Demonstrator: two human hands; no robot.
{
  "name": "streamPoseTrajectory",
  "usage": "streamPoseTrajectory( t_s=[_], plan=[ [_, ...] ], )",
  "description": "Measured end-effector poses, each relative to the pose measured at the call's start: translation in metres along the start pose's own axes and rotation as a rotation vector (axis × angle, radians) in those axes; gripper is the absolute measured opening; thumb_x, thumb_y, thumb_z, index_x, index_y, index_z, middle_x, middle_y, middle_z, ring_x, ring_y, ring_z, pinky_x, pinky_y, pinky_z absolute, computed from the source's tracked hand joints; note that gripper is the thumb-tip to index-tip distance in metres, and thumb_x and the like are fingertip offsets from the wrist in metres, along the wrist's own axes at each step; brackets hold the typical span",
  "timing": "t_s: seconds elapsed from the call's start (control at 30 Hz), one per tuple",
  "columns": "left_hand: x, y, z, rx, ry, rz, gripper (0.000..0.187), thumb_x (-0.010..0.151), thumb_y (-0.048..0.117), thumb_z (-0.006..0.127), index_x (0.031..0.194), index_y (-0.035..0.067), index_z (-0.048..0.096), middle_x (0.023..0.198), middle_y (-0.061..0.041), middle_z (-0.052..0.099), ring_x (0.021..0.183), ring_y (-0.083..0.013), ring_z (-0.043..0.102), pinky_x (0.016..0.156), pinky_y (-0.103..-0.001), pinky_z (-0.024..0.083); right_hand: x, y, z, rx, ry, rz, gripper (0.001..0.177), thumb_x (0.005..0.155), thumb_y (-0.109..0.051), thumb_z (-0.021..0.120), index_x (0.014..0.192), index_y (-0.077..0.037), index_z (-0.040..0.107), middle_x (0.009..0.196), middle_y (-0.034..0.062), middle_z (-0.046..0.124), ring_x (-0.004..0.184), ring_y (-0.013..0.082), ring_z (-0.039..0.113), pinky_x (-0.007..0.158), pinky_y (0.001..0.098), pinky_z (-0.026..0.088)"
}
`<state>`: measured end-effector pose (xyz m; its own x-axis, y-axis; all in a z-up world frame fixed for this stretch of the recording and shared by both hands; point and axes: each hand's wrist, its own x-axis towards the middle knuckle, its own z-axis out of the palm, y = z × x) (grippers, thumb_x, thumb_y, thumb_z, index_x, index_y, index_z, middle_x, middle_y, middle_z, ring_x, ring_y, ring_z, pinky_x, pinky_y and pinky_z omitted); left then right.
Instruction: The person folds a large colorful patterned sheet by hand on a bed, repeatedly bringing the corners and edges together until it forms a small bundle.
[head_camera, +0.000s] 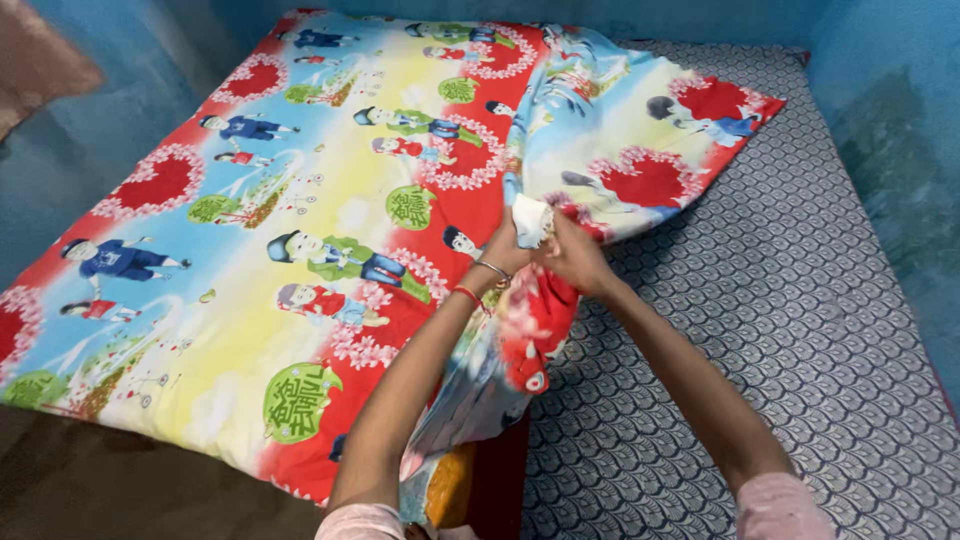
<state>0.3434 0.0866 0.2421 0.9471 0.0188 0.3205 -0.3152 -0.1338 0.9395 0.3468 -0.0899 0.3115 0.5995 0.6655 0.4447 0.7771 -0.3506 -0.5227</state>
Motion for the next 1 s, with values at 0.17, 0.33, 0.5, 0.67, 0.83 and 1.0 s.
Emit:
streamPoseTrajectory(
  t_s=[0.17, 0.33, 0.5, 0.67, 0.83, 1.0],
  plan=[
    [-0.055, 0.016, -0.006, 0.492, 0.235, 0.07, 0.114, 0.069, 0.05, 0.093, 0.146, -0.005, 0.029, 0.135, -0.027, 0.055, 0.125, -0.0401, 0.057, 0.098, -0.047, 0.049, 0.003, -0.006, -0.003, 0.029, 0.119, 0.078, 0.084, 0.073, -0.004, 0.074, 0.153, -0.001, 0.047, 0.112, 0.0221, 0.073, 0.103, 0.0331, 0.069, 0.086, 0.0447, 0.055],
    [-0.128, -0.06, -0.056, 0.939, 0.133, -0.17, 0.051, 0.07, 0.031, 0.082, 0.118, 0.017, 0.071, 0.114, -0.011, 0.072, 0.103, -0.0342, 0.07, 0.083, -0.05, 0.054, 0.016, 0.052, -0.03, 0.246, 0.323, 0.109, 0.026, 0.09, 0.007, 0.065, 0.114, -0.001, 0.067, 0.106, 0.0132, 0.073, 0.095, 0.0202, 0.07, 0.083, 0.0347, 0.057],
    [-0.194, -0.112, -0.117, 0.974, 0.082, -0.553, 0.027, 0.08, 0.028, 0.075, 0.107, 0.022, 0.076, 0.101, -0.015, 0.074, 0.098, -0.0363, 0.071, 0.08, -0.053, 0.055, 0.007, 0.071, -0.071, 0.297, 0.429, 0.102, 0.045, 0.079, 0.016, 0.052, 0.119, 0.002, 0.066, 0.11, 0.0087, 0.072, 0.101, 0.0162, 0.069, 0.09, 0.0319, 0.057],
    [-0.195, -0.088, -0.19, 1.014, 0.424, -0.507, 0.036, 0.083, 0.024, 0.075, 0.116, 0.013, 0.07, 0.103, -0.021, 0.072, 0.099, -0.0423, 0.069, 0.083, -0.054, 0.054, 0.01, 0.061, -0.068, 0.181, 0.442, 0.361, 0.048, 0.081, 0.01, 0.057, 0.128, 0.002, 0.064, 0.103, 0.0085, 0.073, 0.086, 0.0209, 0.067, 0.074, 0.0369, 0.052],
    [-0.163, -0.002, -0.25, 0.933, 0.656, -0.35, 0.041, 0.077, 0.01, 0.071, 0.118, 0.008, 0.067, 0.089, -0.027, 0.07, 0.087, -0.0475, 0.068, 0.077, -0.057, 0.052, 0.021, 0.099, -0.021, -0.175, 0.1, 0.502, 0.066, 0.09, -0.005, 0.068, 0.154, -0.006, 0.051, 0.102, 0.0242, 0.07, 0.091, 0.0369, 0.07, 0.078, 0.047, 0.053],
    [-0.149, 0.046, -0.267, 0.953, 0.672, -0.257, 0.031, 0.084, 0.008, 0.064, 0.115, 0.008, 0.066, 0.089, -0.026, 0.071, 0.089, -0.0476, 0.068, 0.075, -0.058, 0.052, 0.059, 0.071, 0.058, -0.26, -0.289, 0.302, 0.083, 0.082, -0.043, 0.086, 0.142, 0.0, 0.049, 0.139, 0.0259, 0.057, 0.13, 0.0383, 0.058, 0.112, 0.0458, 0.048]
  ],
)
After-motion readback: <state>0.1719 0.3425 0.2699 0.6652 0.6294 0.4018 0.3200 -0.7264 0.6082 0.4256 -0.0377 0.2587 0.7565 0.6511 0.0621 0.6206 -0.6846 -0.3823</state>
